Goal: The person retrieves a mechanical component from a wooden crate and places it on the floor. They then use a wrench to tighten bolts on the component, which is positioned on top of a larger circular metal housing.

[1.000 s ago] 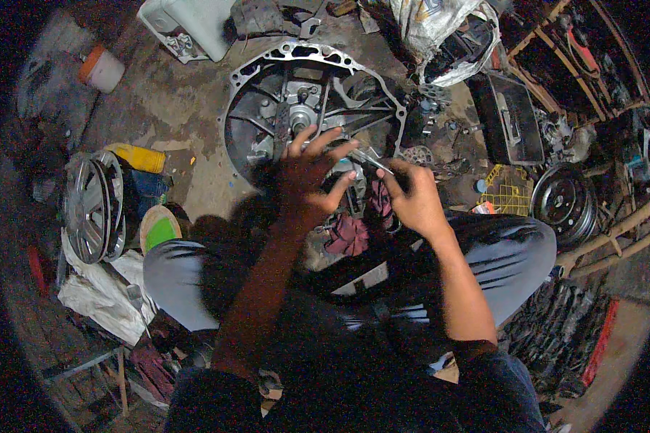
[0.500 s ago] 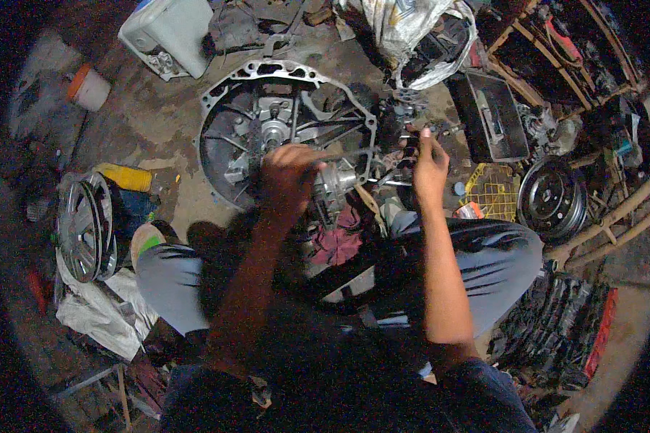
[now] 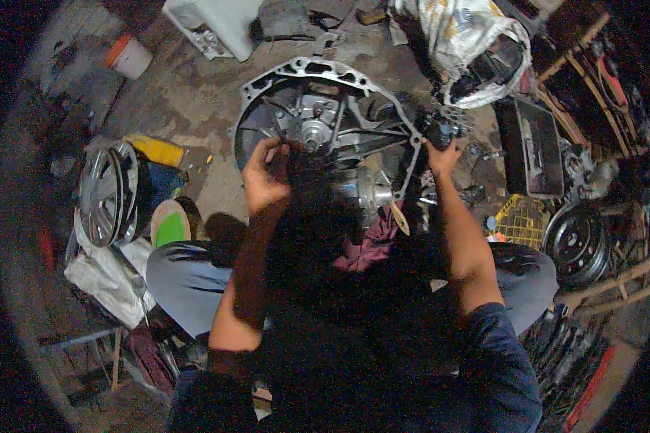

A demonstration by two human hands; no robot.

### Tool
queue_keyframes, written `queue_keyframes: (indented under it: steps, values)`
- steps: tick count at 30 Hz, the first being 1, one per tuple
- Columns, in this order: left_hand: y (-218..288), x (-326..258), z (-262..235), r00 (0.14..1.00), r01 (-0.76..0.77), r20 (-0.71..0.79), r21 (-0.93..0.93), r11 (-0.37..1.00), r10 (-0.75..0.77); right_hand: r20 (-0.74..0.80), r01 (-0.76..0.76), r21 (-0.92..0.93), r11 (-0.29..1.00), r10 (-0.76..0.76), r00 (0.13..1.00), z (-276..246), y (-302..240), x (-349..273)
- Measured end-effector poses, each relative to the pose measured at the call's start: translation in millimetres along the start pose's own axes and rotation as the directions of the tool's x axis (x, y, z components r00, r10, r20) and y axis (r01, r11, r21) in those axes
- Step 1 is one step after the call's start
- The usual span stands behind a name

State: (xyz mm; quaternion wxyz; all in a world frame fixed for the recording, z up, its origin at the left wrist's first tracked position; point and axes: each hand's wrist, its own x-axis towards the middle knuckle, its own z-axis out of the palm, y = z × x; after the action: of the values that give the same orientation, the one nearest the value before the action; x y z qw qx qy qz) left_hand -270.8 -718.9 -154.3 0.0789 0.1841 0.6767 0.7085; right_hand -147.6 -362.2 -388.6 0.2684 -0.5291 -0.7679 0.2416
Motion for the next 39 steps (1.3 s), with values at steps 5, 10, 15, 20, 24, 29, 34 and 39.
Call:
queue_keyframes:
  steps: [5, 10, 15, 20, 24, 29, 34, 39]
  values:
    - [4.7, -18.5, -24.2, 0.991, 0.117, -0.084, 0.232, 0.966, -0.1, 0.077, -0.054, -0.005, 0.999, 0.054, 0.996, 13.8, 17.1, 7.1]
    - [14.1, -46.7, -52.8, 0.995, 0.087, -0.077, 0.256, 0.963, -0.07, 0.143, -0.068, 0.194, 0.979, 0.04, 0.989, 2.7, 27.4, -5.7]
    - [6.8, -82.2, -68.5, 0.985, 0.073, -0.167, 0.148, 0.986, -0.048, -0.342, 0.089, 0.179, 0.98, -0.023, 0.939, -38.7, -9.8, -15.6]
    - [-2.2, -81.7, -65.3, 0.986, -0.022, -0.152, 0.238, 0.971, 0.06, -0.541, 0.697, 0.299, 0.651, -0.486, 0.686, -125.8, -96.7, 18.4]
    - [10.8, -72.2, -63.5, 0.997, -0.056, -0.016, 0.556, 0.829, 0.079, -0.39, 0.747, 0.254, 0.614, -0.642, 0.66, -187.5, -167.6, 31.0]
    - [18.4, -75.9, -49.2, 0.986, 0.095, -0.164, 0.395, 0.914, -0.032, 0.21, 0.708, 0.445, 0.549, -0.832, 0.514, -234.9, -216.2, -1.6]
    - [4.8, -72.9, -57.9, 0.994, 0.027, -0.103, 0.515, 0.857, 0.031, 0.713, 0.833, 0.212, 0.51, -0.664, 0.225, -257.5, -232.2, -52.6]
    - [-10.0, -81.6, -59.7, 0.982, -0.109, -0.106, 0.348, 0.931, 0.155, 0.913, 0.965, 0.066, 0.253, -0.405, 0.044, -246.5, -253.2, -71.3]
